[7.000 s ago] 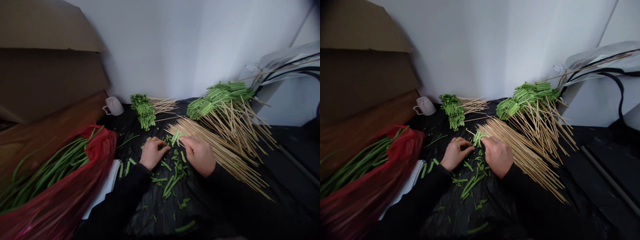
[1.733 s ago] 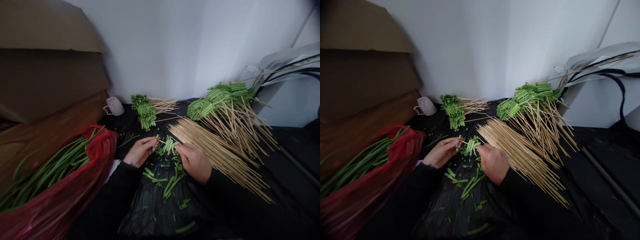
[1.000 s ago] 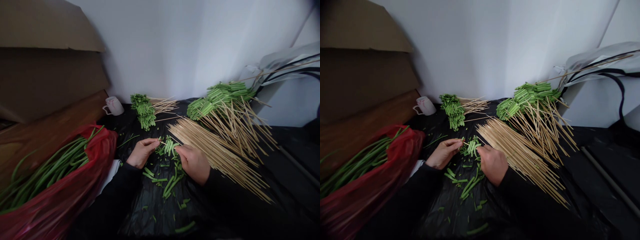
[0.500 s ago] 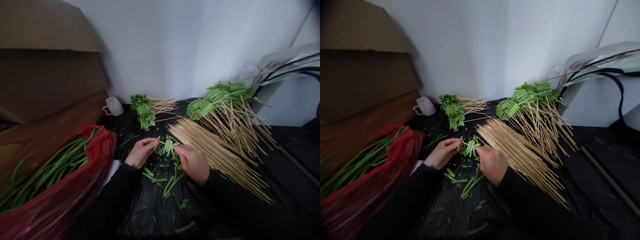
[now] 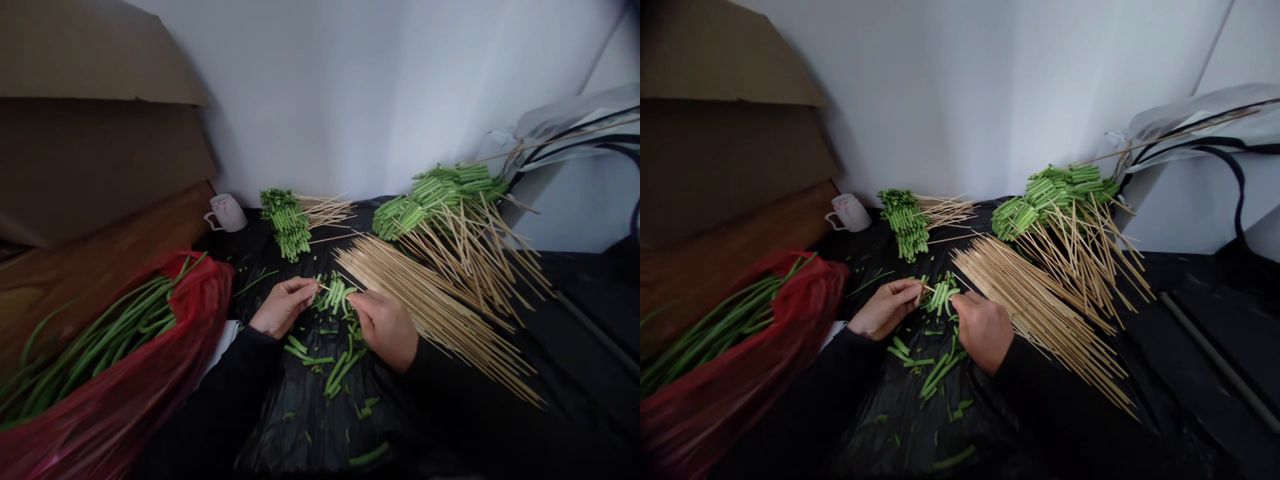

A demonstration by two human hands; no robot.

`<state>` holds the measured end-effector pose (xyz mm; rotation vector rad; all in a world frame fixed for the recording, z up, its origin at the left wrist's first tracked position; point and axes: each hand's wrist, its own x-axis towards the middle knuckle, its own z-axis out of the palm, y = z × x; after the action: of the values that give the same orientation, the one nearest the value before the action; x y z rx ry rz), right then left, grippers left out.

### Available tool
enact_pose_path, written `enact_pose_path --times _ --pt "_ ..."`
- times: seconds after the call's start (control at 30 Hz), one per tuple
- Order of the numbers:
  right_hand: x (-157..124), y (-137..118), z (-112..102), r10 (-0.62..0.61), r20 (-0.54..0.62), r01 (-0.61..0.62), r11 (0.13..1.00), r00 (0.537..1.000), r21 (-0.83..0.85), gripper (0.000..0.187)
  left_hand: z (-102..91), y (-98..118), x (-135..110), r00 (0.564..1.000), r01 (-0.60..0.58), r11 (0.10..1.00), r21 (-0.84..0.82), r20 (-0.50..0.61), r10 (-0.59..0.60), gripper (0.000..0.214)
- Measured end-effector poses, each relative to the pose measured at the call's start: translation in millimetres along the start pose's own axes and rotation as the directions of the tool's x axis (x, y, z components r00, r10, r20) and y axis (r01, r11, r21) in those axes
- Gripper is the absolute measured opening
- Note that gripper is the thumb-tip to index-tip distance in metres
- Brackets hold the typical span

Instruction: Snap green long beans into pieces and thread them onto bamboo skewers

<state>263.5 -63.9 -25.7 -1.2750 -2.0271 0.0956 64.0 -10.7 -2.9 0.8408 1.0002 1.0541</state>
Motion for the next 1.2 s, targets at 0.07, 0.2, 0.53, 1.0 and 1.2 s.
enact_pose_path --times 0.07,0.2,0.53,1.0,1.2 --pt "0 0 0 -0.002 0.001 0.002 1.000 1.000 -0.002 0.027 -0.5 0 0 1.000 0.003 1.000 0.005 0.003 -0.003 0.033" --pt "0 0 0 0.000 -0.002 0.000 1.000 1.000 0.008 0.028 -1.2 0 0 1.000 0.001 1.000 0.012 0.007 -0.001 0.032" --pt "-1 1 1 -0.003 -0.001 0.003 1.000 1.000 0.007 0.027 -1.8 -1 0 1.000 0.009 0.999 0.044 0.006 -0.010 0.036" --pt "3 -4 0 -0.002 -0.004 0.002 0.999 1.000 0.053 0.026 9.1 -1 -4 0.997 -0.054 0.992 0.116 0.058 0.047 0.029" --pt "5 -1 -3 0.014 -0.054 -0.009 0.996 0.998 0.091 0.025 8.2 0 -7 0.997 -0.026 0.991 0.135 0.076 0.016 0.033"
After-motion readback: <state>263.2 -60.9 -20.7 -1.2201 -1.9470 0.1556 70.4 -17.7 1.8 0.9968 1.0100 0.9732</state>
